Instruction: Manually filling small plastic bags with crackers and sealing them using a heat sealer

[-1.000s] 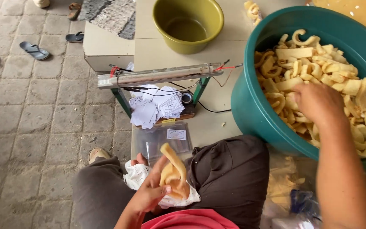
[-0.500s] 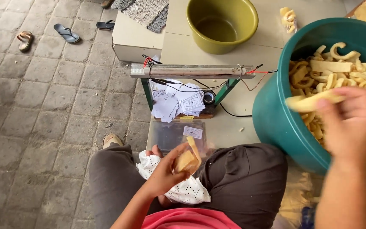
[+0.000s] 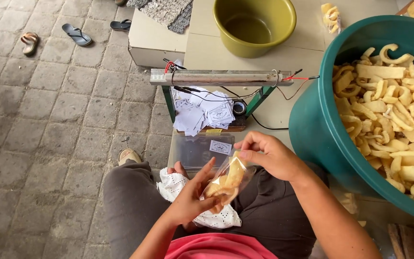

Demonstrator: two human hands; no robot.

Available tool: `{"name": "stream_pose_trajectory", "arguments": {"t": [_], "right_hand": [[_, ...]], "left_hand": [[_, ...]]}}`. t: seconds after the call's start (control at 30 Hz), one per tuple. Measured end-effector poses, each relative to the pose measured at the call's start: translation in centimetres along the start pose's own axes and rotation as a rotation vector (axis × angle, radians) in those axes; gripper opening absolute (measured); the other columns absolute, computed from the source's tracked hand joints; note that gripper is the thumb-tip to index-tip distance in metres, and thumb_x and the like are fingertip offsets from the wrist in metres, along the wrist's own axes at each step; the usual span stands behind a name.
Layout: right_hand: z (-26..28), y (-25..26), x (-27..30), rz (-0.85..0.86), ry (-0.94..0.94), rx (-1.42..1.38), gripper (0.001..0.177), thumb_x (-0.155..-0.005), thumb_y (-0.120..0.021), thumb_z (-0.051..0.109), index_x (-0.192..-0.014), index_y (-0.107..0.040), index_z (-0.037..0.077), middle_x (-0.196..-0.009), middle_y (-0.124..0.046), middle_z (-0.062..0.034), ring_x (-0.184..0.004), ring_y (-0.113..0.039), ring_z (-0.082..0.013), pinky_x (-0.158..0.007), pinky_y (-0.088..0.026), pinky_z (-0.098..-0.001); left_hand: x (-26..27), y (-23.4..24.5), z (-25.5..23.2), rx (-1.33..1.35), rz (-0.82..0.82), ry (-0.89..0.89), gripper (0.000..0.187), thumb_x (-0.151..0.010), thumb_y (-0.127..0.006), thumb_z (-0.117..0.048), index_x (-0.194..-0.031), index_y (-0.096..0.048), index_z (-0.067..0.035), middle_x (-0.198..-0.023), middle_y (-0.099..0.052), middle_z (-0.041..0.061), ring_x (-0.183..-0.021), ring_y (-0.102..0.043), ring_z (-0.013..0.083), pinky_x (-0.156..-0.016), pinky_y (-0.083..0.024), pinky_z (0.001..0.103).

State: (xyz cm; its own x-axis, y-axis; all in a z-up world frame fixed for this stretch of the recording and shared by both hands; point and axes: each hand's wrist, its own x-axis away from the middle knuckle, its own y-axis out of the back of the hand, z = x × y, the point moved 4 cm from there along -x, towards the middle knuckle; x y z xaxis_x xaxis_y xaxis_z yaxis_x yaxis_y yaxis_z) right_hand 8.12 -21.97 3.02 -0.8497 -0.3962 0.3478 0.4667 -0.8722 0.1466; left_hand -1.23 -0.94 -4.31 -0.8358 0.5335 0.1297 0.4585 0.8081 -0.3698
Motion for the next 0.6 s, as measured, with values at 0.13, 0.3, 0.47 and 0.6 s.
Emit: {"name": "stream_pose_trajectory", "arguments": {"t": [0.13,0.3,0.47,0.6], "right_hand": [[0.6,-1.3,0.3,0.124,-0.006,0.217,0.026,-0.103,-0.058,0.029,-0.09,-0.067,0.008,-0.089,-0.063,0.0018,-0.084,-0.056,-0.0097,-0.078,-0.044,-0.0262],[0.0,-3.2,1.5,0.173,0.355,0.613,0.041,-0.083,-0.062,0.053,-0.086,-0.08,0.016,-0.114,-0.072,-0.0002,-0.119,-0.056,-0.0218,-0.104,-0.039,-0.0446],[-1.8,-5.2,0.5,0.431,0.328,0.515,0.01,-0.087,-0.08,0.021,-0.089,-0.083,0.013,-0.107,-0.072,0.0046,-0.124,-0.052,-0.0231,-0.105,-0.039,-0.0468],[-4.5,-2.3,-6.2,0.156,0.156,0.351,0.016,-0.095,-0.068,0.015,-0.107,-0.078,0.019,-0.12,-0.073,-0.0052,-0.092,-0.069,-0.014,-0.091,-0.058,-0.0326]], "left_hand": [[0.7,-0.4,1.0,0.205,0.112,0.118,0.093,-0.092,-0.064,0.01,-0.166,-0.015,-0.016,-0.144,-0.055,0.01,-0.11,-0.06,0.012,-0.093,-0.055,0.027],[2.8,0.1,4.2,0.367,0.106,0.243,0.094,-0.081,-0.08,0.0,-0.161,-0.032,-0.011,-0.127,-0.066,0.011,-0.104,-0.067,0.018,-0.084,-0.059,0.031],[4.7,-1.1,4.9,0.429,0.129,0.303,0.103,-0.072,-0.091,-0.01,-0.159,-0.036,-0.008,-0.124,-0.064,0.005,-0.104,-0.063,0.0107,-0.091,-0.052,0.023],[5.9,-1.1,2.4,0.424,0.172,0.134,0.101,-0.08,-0.083,-0.001,-0.162,-0.023,-0.006,-0.13,-0.061,0.013,-0.107,-0.064,0.0171,-0.094,-0.056,0.029]]}}
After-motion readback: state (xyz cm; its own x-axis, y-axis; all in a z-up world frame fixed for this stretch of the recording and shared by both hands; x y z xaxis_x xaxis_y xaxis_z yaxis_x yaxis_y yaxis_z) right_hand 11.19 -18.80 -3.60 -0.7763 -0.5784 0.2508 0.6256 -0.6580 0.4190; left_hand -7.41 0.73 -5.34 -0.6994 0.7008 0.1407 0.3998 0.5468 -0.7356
